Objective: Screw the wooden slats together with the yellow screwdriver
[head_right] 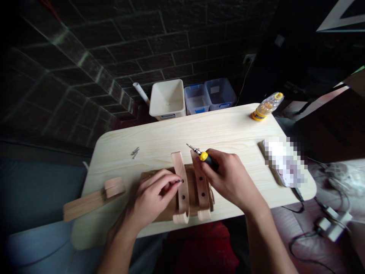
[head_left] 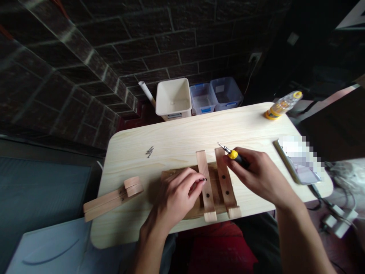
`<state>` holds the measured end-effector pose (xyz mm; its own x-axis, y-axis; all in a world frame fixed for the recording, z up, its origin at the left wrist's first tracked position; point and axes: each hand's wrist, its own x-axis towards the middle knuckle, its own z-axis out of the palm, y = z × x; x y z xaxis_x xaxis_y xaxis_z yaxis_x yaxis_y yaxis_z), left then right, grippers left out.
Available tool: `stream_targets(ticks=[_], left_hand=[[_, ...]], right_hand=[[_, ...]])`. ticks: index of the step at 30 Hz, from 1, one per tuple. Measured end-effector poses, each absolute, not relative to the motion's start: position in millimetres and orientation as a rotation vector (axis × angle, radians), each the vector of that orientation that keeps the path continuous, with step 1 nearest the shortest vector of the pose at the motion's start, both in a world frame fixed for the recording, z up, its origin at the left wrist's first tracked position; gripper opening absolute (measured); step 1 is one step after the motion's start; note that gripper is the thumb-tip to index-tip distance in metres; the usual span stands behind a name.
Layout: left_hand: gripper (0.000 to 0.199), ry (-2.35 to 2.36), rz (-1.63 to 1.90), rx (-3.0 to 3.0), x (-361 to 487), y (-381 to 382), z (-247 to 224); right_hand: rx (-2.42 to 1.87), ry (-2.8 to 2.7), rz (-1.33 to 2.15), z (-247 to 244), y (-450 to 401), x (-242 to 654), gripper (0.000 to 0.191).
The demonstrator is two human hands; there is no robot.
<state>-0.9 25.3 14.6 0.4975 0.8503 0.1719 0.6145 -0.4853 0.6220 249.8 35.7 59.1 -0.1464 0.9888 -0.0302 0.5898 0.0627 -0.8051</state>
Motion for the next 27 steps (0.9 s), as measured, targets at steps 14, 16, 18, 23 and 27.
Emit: stream_targets(ticks=[14,16,18,23,27], left_hand=[[0.011,1.198,0.661,2.139,0.8,27.8,10.3],[0.011,1.19,0.677,2.131,1.1,28.4,10.1],[0.011,1.183,0.694,2.13,1.3,29.0,9.9],[0.01,1.19,0.721,2.12,0.4,28.5,6.2],[0.009,1.172,0.763,2.11,-1.0,28.2,1.2]], right_hand=[[-1.616,-1.772,0.949,59.1,35.9,255.7,0.025],[-1.614,-1.778,0.948,59.1,35.8,255.9,0.025],[-1.614,-1.786,0.939,59.1,35.4,255.9,0.026],[-1.616,-1.778,0.93,59.7,34.4,256.3,0.028],[-1.627,-1.773,0.92,59.9,34.2,257.0,0.026]])
